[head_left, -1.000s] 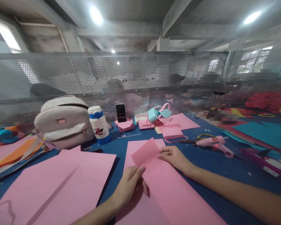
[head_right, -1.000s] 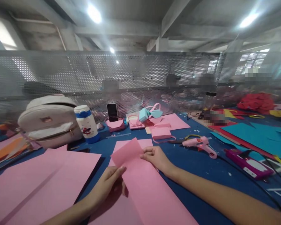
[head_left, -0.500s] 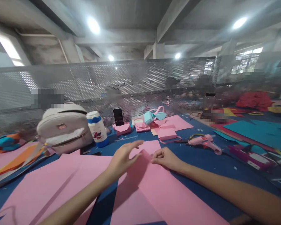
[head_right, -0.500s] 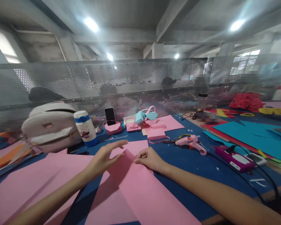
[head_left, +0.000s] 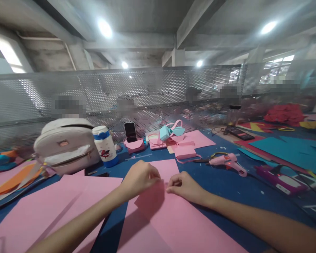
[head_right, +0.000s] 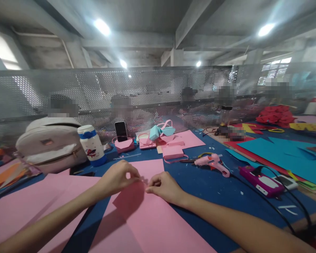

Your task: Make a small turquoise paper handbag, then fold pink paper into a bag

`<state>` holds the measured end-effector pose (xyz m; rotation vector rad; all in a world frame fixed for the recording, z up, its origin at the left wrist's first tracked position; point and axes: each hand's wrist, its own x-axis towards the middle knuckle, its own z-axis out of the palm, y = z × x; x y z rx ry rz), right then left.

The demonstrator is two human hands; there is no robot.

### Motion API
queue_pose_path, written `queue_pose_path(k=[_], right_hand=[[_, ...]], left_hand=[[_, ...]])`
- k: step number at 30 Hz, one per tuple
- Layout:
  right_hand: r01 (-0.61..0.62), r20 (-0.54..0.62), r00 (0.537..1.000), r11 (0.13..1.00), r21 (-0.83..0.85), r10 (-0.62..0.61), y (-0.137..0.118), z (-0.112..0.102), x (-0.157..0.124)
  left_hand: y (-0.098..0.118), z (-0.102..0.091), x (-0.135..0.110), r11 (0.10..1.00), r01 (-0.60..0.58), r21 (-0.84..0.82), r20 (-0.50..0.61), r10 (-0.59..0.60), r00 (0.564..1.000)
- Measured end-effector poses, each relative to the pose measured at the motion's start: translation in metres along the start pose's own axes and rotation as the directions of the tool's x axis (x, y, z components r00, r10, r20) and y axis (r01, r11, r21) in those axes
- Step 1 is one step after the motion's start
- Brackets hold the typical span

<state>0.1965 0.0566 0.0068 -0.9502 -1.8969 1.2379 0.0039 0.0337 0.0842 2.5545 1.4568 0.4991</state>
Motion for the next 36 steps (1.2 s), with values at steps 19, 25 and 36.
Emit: queue_pose_path(k=[19,25,36], right_hand=[[-0.053,0.041,0.998,0.998,-0.044,0.055,-0.007,0.003,0.001],[-0.073,0.062,0.995,0.994,-0.085,0.078,-0.01,-0.021,-0.015],[-0.136,0.068,0.987,0.983,-0.12,0.145,-0.028,-0.071,-0.057]], left_hand=[[-0.024,0.017,-0.01,0.899,0.151,-0.411,0.007,-0.162,0.987],[-0.038,-0.032,-0.022,0.87,0.195,-0.452,-0.089,-0.262,0.961],[-0.064,-0.06,-0.067,0.806,0.318,-0.499,-0.155,-0.443,0.883]])
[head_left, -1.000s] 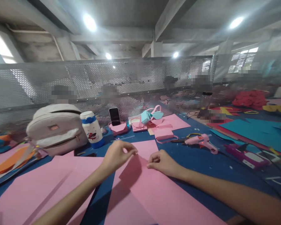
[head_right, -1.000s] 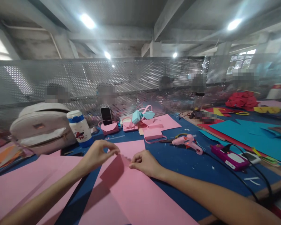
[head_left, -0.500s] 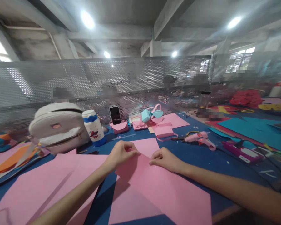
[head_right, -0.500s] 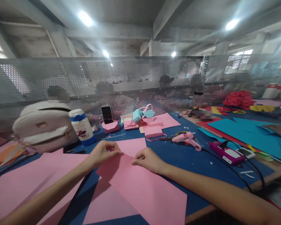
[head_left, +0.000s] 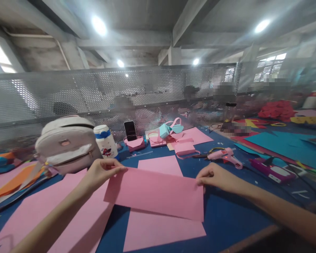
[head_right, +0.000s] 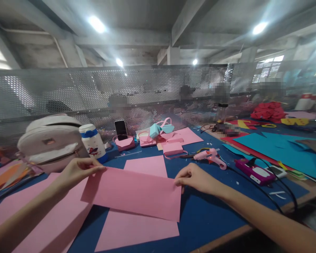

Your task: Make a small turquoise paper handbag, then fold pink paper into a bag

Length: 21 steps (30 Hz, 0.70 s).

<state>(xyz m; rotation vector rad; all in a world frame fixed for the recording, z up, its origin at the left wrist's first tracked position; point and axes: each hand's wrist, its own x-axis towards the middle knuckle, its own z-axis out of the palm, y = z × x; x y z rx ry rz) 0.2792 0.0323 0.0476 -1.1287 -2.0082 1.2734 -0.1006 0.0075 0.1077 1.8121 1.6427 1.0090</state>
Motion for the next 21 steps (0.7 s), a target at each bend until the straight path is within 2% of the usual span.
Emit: queue_pose_path(k=[3,9,11,13,14,15,16,18,20,21], right_hand=[[-0.045,-0.024,0.999,0.999,0.013,0.046,0.003,-0.008,-0.006],[-0.036,-0.042,0.999,0.996,-0.076,0.033,0.019,-0.022,-0.01],[-0.035,-0.154,0.988,0.983,-0.183,0.006,0.024,-0.025,-0.011],[-0.025,-0.298,0.95,0.928,-0.371,-0.093,0.027,-0.025,-0.013],[-0.01,-0.321,0.933,0.881,-0.473,-0.162,0.028,-0.023,-0.014],[0.021,-0.291,0.93,0.825,-0.565,-0.223,0.028,-0.019,-0.014],[0.081,-0.203,0.941,0.764,-0.64,-0.27,0.027,-0.014,-0.015],[0.253,0.037,0.941,0.624,-0.739,-0.338,0.027,-0.002,-0.013],[0.39,0.222,0.903,0.485,-0.783,-0.369,0.026,0.009,-0.007],[0.427,0.275,0.886,0.428,-0.797,-0.372,0.026,0.014,-0.004]], left_hand=[[-0.012,0.006,-0.003,0.999,0.046,0.005,0.0,-0.046,0.999],[-0.036,0.022,-0.009,0.996,0.087,-0.005,0.056,-0.087,0.995],[-0.045,0.027,-0.011,0.995,0.098,-0.009,0.072,-0.097,0.993],[-0.056,0.033,-0.015,0.992,0.122,-0.016,0.087,-0.12,0.989],[-0.061,0.035,-0.017,0.991,0.131,-0.017,0.092,-0.129,0.987],[-0.066,0.038,-0.019,0.993,0.118,-0.002,0.09,-0.117,0.989],[-0.069,0.041,-0.022,0.996,0.074,0.041,0.078,-0.077,0.994],[-0.07,0.046,-0.029,0.972,-0.108,0.21,0.055,0.098,0.994],[-0.065,0.052,-0.037,0.847,-0.34,0.409,0.117,0.32,0.94],[-0.06,0.055,-0.041,0.774,-0.441,0.454,0.21,0.388,0.897]])
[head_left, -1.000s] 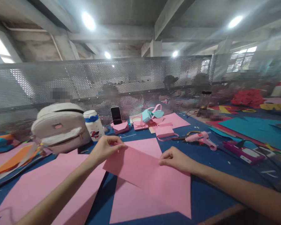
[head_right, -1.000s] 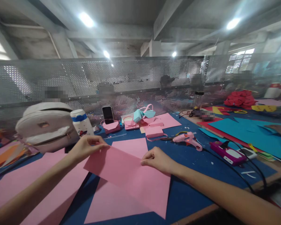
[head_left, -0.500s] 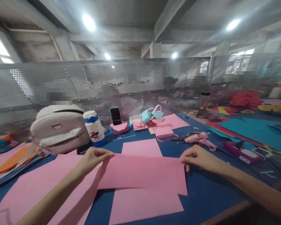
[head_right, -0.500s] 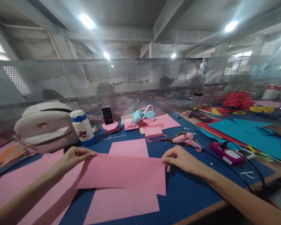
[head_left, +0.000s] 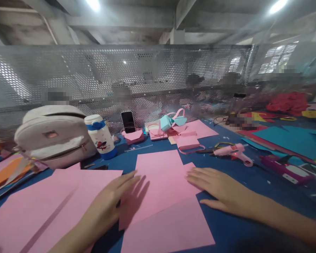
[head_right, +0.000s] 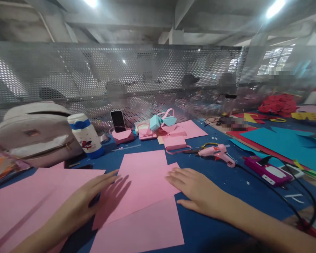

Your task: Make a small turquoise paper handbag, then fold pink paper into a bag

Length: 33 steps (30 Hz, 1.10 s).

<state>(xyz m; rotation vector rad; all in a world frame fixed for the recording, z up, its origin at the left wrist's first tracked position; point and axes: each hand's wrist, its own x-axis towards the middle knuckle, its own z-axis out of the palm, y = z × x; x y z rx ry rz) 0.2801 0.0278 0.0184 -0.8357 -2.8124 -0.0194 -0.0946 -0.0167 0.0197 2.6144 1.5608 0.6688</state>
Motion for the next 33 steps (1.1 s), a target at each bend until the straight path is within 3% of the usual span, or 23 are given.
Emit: queue_pose_path(k=[3,6,11,13,16,21,24,26,30,33], right_hand=[[0.062,0.033,0.998,0.99,-0.124,-0.059,-0.003,0.006,0.013],[0.139,0.072,0.99,0.96,-0.243,-0.125,-0.003,0.01,0.023],[0.212,0.117,0.976,0.913,-0.348,-0.182,-0.003,0.013,0.031],[0.211,0.128,0.976,0.911,-0.353,-0.176,-0.004,0.012,0.033],[0.179,0.151,0.979,0.93,-0.322,-0.136,-0.007,0.006,0.036],[0.082,0.177,0.983,0.975,-0.208,-0.045,-0.011,-0.001,0.039],[0.051,0.161,0.986,0.995,-0.083,-0.037,-0.006,-0.003,0.041],[0.008,0.122,0.992,0.995,0.101,-0.02,-0.002,-0.006,0.041],[-0.168,0.073,0.986,0.854,0.492,0.151,0.0,-0.016,0.042],[-0.275,0.132,0.96,0.749,0.602,0.247,-0.003,-0.021,0.042]], left_hand=[[0.019,0.006,-0.005,0.954,-0.247,0.168,0.136,0.226,0.965],[0.026,0.023,-0.011,0.883,-0.348,0.316,0.146,0.317,0.937],[0.023,0.039,-0.013,0.796,-0.386,0.467,0.127,0.371,0.92],[0.027,0.034,-0.009,0.797,-0.402,0.451,0.178,0.36,0.916],[0.037,0.02,0.001,0.856,-0.352,0.379,0.287,0.253,0.924],[0.044,-0.002,0.014,0.958,-0.174,0.229,0.416,0.066,0.907],[0.041,-0.011,0.016,0.991,-0.073,0.109,0.378,0.026,0.925],[0.039,-0.016,0.015,0.999,-0.029,0.044,0.347,0.012,0.938],[0.033,-0.021,0.01,0.999,0.021,-0.036,0.312,-0.009,0.95],[0.028,-0.018,0.007,1.0,-0.01,-0.028,0.207,0.015,0.978]])
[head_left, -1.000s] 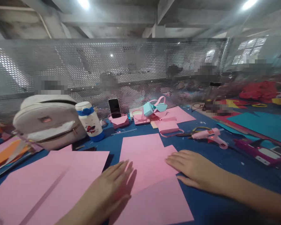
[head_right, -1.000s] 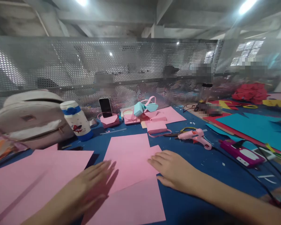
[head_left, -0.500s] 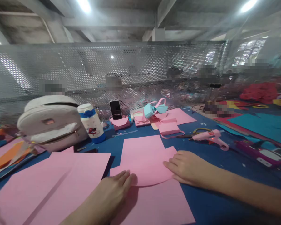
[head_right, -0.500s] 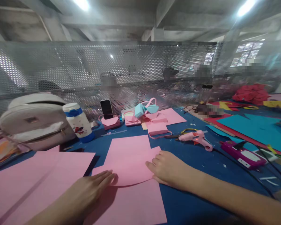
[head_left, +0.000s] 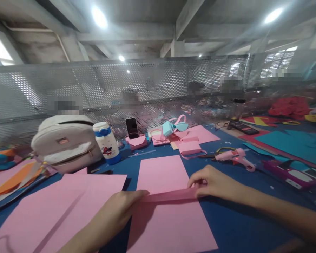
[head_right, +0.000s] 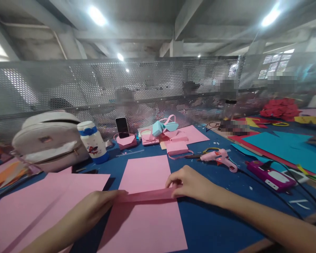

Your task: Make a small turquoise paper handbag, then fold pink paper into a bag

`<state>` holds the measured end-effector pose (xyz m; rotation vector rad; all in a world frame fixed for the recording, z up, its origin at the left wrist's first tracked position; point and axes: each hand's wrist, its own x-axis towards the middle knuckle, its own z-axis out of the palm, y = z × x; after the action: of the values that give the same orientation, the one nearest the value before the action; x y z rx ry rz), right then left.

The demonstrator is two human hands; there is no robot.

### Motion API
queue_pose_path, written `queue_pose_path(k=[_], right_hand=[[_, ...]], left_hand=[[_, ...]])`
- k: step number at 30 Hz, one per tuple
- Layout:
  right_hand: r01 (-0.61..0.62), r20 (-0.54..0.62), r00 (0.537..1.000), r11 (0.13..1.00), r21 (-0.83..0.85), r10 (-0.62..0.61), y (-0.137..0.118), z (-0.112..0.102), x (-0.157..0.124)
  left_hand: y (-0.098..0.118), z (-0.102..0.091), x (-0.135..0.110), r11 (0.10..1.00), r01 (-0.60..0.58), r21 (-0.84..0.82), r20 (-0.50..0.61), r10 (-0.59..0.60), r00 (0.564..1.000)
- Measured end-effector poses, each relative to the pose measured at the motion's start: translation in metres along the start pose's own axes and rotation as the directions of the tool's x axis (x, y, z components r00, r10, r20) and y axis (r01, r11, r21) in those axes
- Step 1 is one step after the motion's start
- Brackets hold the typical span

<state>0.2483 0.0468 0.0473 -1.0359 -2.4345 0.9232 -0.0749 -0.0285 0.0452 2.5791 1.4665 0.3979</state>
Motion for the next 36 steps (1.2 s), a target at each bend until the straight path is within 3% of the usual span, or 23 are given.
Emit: queue_pose_path(k=[2,4,7,13,17,21,25,29,32,36], right_hand=[[-0.006,-0.013,1.0,1.0,0.003,0.006,-0.001,0.0,0.0],[0.021,-0.036,0.999,1.0,-0.023,-0.021,0.0,0.001,0.001],[0.046,-0.039,0.998,0.998,-0.035,-0.047,0.002,0.002,0.002],[0.062,-0.001,0.998,0.989,0.137,-0.062,0.001,-0.005,0.004],[0.067,0.078,0.993,0.979,0.192,-0.083,0.0,-0.019,0.005],[0.083,0.17,0.976,0.959,0.27,-0.133,-0.006,-0.033,0.007],[0.112,0.097,0.987,0.986,0.121,-0.124,-0.008,-0.037,0.02],[0.086,-0.081,0.99,0.956,-0.281,-0.113,-0.002,-0.028,0.04],[-0.007,-0.143,0.987,0.875,-0.485,-0.072,0.004,-0.017,0.05],[0.005,-0.133,0.985,0.782,-0.623,-0.112,0.011,-0.003,0.053]], left_hand=[[-0.002,0.003,0.0,0.995,-0.06,0.074,-0.136,0.07,0.988],[0.0,0.005,0.001,0.966,-0.149,0.209,-0.249,0.2,0.948],[0.008,0.005,0.004,0.894,-0.256,0.368,-0.264,0.364,0.893],[0.015,0.003,0.009,0.869,-0.238,0.433,-0.301,0.388,0.871],[0.02,-0.003,0.01,0.859,-0.189,0.475,-0.388,0.397,0.831],[0.025,-0.014,0.012,0.91,-0.115,0.399,-0.496,0.32,0.807],[0.019,-0.024,0.023,0.958,-0.073,0.277,-0.503,0.21,0.838],[0.0,-0.022,0.045,0.979,0.029,0.202,-0.37,0.049,0.928],[-0.011,-0.009,0.057,0.974,0.024,0.227,-0.283,0.042,0.958],[-0.016,0.007,0.059,0.954,-0.018,0.3,-0.26,0.1,0.96]])
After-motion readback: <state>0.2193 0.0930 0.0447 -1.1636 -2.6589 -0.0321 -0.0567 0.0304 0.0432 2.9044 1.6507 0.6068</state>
